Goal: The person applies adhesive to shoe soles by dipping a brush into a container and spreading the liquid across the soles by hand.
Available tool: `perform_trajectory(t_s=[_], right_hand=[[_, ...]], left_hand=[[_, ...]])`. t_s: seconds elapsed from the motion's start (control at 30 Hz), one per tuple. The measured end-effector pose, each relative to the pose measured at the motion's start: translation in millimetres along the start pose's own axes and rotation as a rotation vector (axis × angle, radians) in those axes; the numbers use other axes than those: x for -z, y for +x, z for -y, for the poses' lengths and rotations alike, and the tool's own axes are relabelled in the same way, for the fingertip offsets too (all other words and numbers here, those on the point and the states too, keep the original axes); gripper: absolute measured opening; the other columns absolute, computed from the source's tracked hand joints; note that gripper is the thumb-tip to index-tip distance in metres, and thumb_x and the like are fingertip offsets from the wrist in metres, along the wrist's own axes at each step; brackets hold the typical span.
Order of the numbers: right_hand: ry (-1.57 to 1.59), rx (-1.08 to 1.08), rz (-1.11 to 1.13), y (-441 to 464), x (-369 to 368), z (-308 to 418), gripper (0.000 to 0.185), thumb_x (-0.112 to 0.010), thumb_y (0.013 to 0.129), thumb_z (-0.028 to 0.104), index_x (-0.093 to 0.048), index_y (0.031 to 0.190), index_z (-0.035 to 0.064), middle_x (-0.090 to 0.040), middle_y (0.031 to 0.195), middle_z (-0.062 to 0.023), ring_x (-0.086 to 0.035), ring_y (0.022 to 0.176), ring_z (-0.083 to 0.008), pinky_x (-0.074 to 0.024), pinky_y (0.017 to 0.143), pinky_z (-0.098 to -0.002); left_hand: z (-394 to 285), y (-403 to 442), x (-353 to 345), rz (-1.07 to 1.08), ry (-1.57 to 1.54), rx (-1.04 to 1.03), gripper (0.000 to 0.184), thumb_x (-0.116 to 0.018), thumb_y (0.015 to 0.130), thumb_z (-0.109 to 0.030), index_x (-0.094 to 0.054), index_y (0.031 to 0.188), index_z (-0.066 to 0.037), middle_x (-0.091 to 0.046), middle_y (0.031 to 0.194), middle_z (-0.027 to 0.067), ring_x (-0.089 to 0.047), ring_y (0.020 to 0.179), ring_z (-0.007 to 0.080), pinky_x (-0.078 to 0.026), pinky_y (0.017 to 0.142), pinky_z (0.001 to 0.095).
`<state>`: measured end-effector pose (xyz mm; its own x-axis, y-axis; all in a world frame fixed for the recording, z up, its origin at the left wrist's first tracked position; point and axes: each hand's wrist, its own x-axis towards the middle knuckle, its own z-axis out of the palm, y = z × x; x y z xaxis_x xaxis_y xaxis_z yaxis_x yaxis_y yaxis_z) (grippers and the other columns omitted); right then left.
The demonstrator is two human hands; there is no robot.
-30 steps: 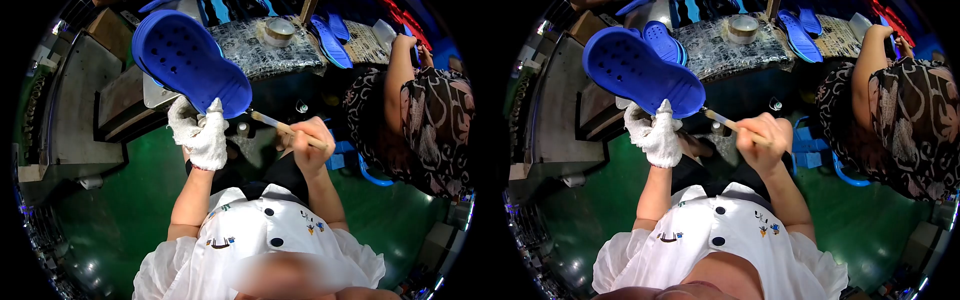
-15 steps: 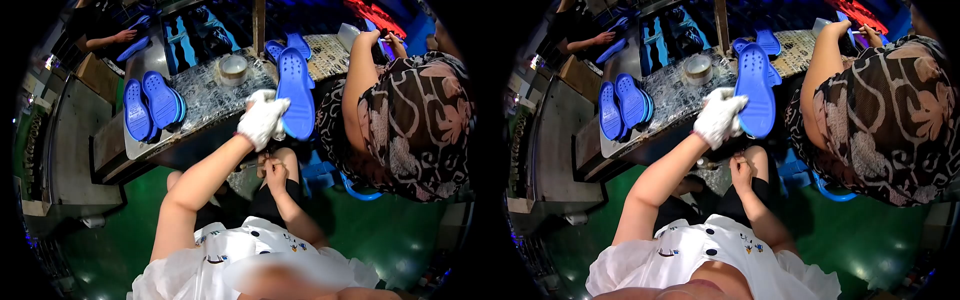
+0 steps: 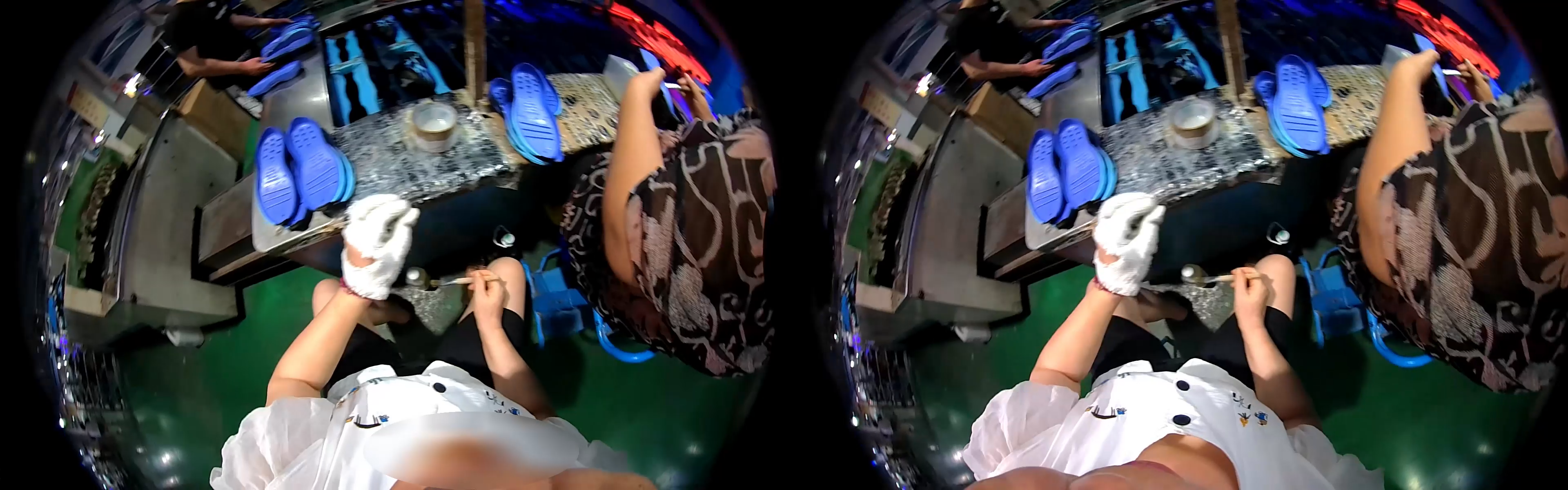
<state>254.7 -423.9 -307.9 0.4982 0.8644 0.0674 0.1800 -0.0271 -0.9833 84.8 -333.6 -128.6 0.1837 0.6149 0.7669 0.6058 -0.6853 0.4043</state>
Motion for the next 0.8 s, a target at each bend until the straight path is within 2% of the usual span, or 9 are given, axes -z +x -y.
perform_trajectory(t_s=[0.13, 0.2, 0.27, 0.33, 0.4, 0.47, 0.53, 0.67, 0.8], right_hand=[[-0.051, -0.035, 0.055, -1.2, 2.0, 13.3, 0.018, -0.054, 0.088, 0.015, -0.062, 0.084, -0.0004, -0.060, 0.063, -0.0056, -0.058, 0.058, -0.0135, -0.0460, 0.057, -0.0265], [-0.039, 0.013, 0.049, -3.1, -0.3, 7.6, 0.018, -0.054, 0.088, 0.015, -0.061, 0.084, -0.0007, -0.060, 0.064, -0.0057, -0.058, 0.059, -0.0134, -0.0461, 0.057, -0.0260], [-0.052, -0.010, 0.046, -3.8, -1.9, 6.5, 0.018, -0.054, 0.088, 0.016, -0.061, 0.084, -0.0007, -0.060, 0.065, -0.0062, -0.059, 0.059, -0.0135, -0.0462, 0.057, -0.0258], [-0.080, 0.004, 0.047, -5.0, -0.8, 3.7, 0.019, -0.054, 0.089, 0.016, -0.062, 0.085, -0.0003, -0.061, 0.066, -0.0067, -0.059, 0.059, -0.0141, -0.0464, 0.056, -0.0264], [-0.069, 0.039, 0.023, -5.4, -2.0, -5.3, 0.019, -0.053, 0.089, 0.016, -0.062, 0.085, -0.0006, -0.061, 0.066, -0.0068, -0.059, 0.059, -0.0140, -0.0466, 0.056, -0.0266], [-0.016, 0.044, 0.057, -3.8, -1.3, -12.3, 0.021, -0.054, 0.089, 0.016, -0.062, 0.084, -0.0025, -0.063, 0.069, -0.0074, -0.060, 0.060, -0.0140, -0.0468, 0.056, -0.0264], [-0.013, -0.013, 0.081, -3.9, 0.1, -16.9, 0.022, -0.054, 0.090, 0.016, -0.063, 0.083, -0.0028, -0.064, 0.073, -0.0096, -0.061, 0.065, -0.0131, -0.0465, 0.058, -0.0257], [0.080, -0.008, 0.125, 3.4, -1.4, -48.6, 0.023, -0.053, 0.092, 0.016, -0.060, 0.085, -0.0045, -0.061, 0.077, -0.0091, -0.057, 0.068, -0.0113, -0.0458, 0.060, -0.0243], [0.081, -0.002, 0.145, -0.4, -3.0, -25.2, 0.020, -0.051, 0.093, 0.015, -0.058, 0.085, -0.0025, -0.058, 0.075, -0.0047, -0.050, 0.061, -0.0070, -0.0409, 0.054, -0.0194]], left_hand=[[49.8, -9.1, 52.8, -0.059, 0.232, 0.305, 0.027, -0.072, 0.074, -0.012, -0.063, 0.099, -0.004, -0.056, 0.105, 0.0189, -0.059, 0.090, 0.0307, -0.049, 0.079, 0.0362], [70.1, -5.1, 61.6, 0.053, 0.419, 0.286, 0.026, -0.070, 0.075, -0.016, -0.065, 0.098, -0.004, -0.055, 0.111, 0.0214, -0.057, 0.098, 0.0340, -0.046, 0.086, 0.0382], [98.6, -13.7, 61.6, 0.157, 0.369, 0.235, 0.019, -0.068, 0.075, -0.007, -0.066, 0.093, 0.000, -0.050, 0.119, 0.0190, -0.057, 0.098, 0.0269, -0.048, 0.081, 0.0339], [115.1, -20.5, 59.0, 0.064, 0.253, 0.213, 0.017, -0.068, 0.075, -0.005, -0.066, 0.091, 0.001, -0.051, 0.118, 0.0178, -0.060, 0.085, 0.0208, -0.049, 0.076, 0.0314], [104.0, -18.0, 62.9, -0.068, 0.009, 0.417, 0.014, -0.067, 0.075, -0.002, -0.066, 0.089, 0.000, -0.053, 0.117, 0.0156, -0.059, 0.065, 0.0136, -0.049, 0.067, 0.0274], [74.9, -8.6, 84.6, -0.039, -0.197, 0.764, 0.008, -0.067, 0.080, -0.011, -0.064, 0.084, -0.004, -0.061, 0.077, 0.0059, -0.051, 0.048, 0.0083, -0.042, 0.047, 0.0216], [58.4, -9.9, 102.8, -0.059, -0.550, 1.035, 0.017, -0.066, 0.082, -0.021, -0.059, 0.084, -0.006, -0.054, 0.058, 0.0001, -0.048, 0.047, 0.0073, -0.038, 0.042, 0.0215], [55.3, -4.2, 119.4, -0.081, -0.587, 1.180, 0.030, -0.068, 0.081, -0.031, -0.051, 0.083, -0.007, -0.050, 0.051, 0.0022, -0.041, 0.036, 0.0096, -0.031, 0.033, 0.0240], [70.1, -5.7, 111.5, -0.171, -0.689, 1.190, 0.024, -0.063, 0.086, -0.026, -0.050, 0.085, -0.006, -0.049, 0.049, 0.0029, -0.038, 0.031, 0.0115, -0.034, 0.032, 0.0252]])
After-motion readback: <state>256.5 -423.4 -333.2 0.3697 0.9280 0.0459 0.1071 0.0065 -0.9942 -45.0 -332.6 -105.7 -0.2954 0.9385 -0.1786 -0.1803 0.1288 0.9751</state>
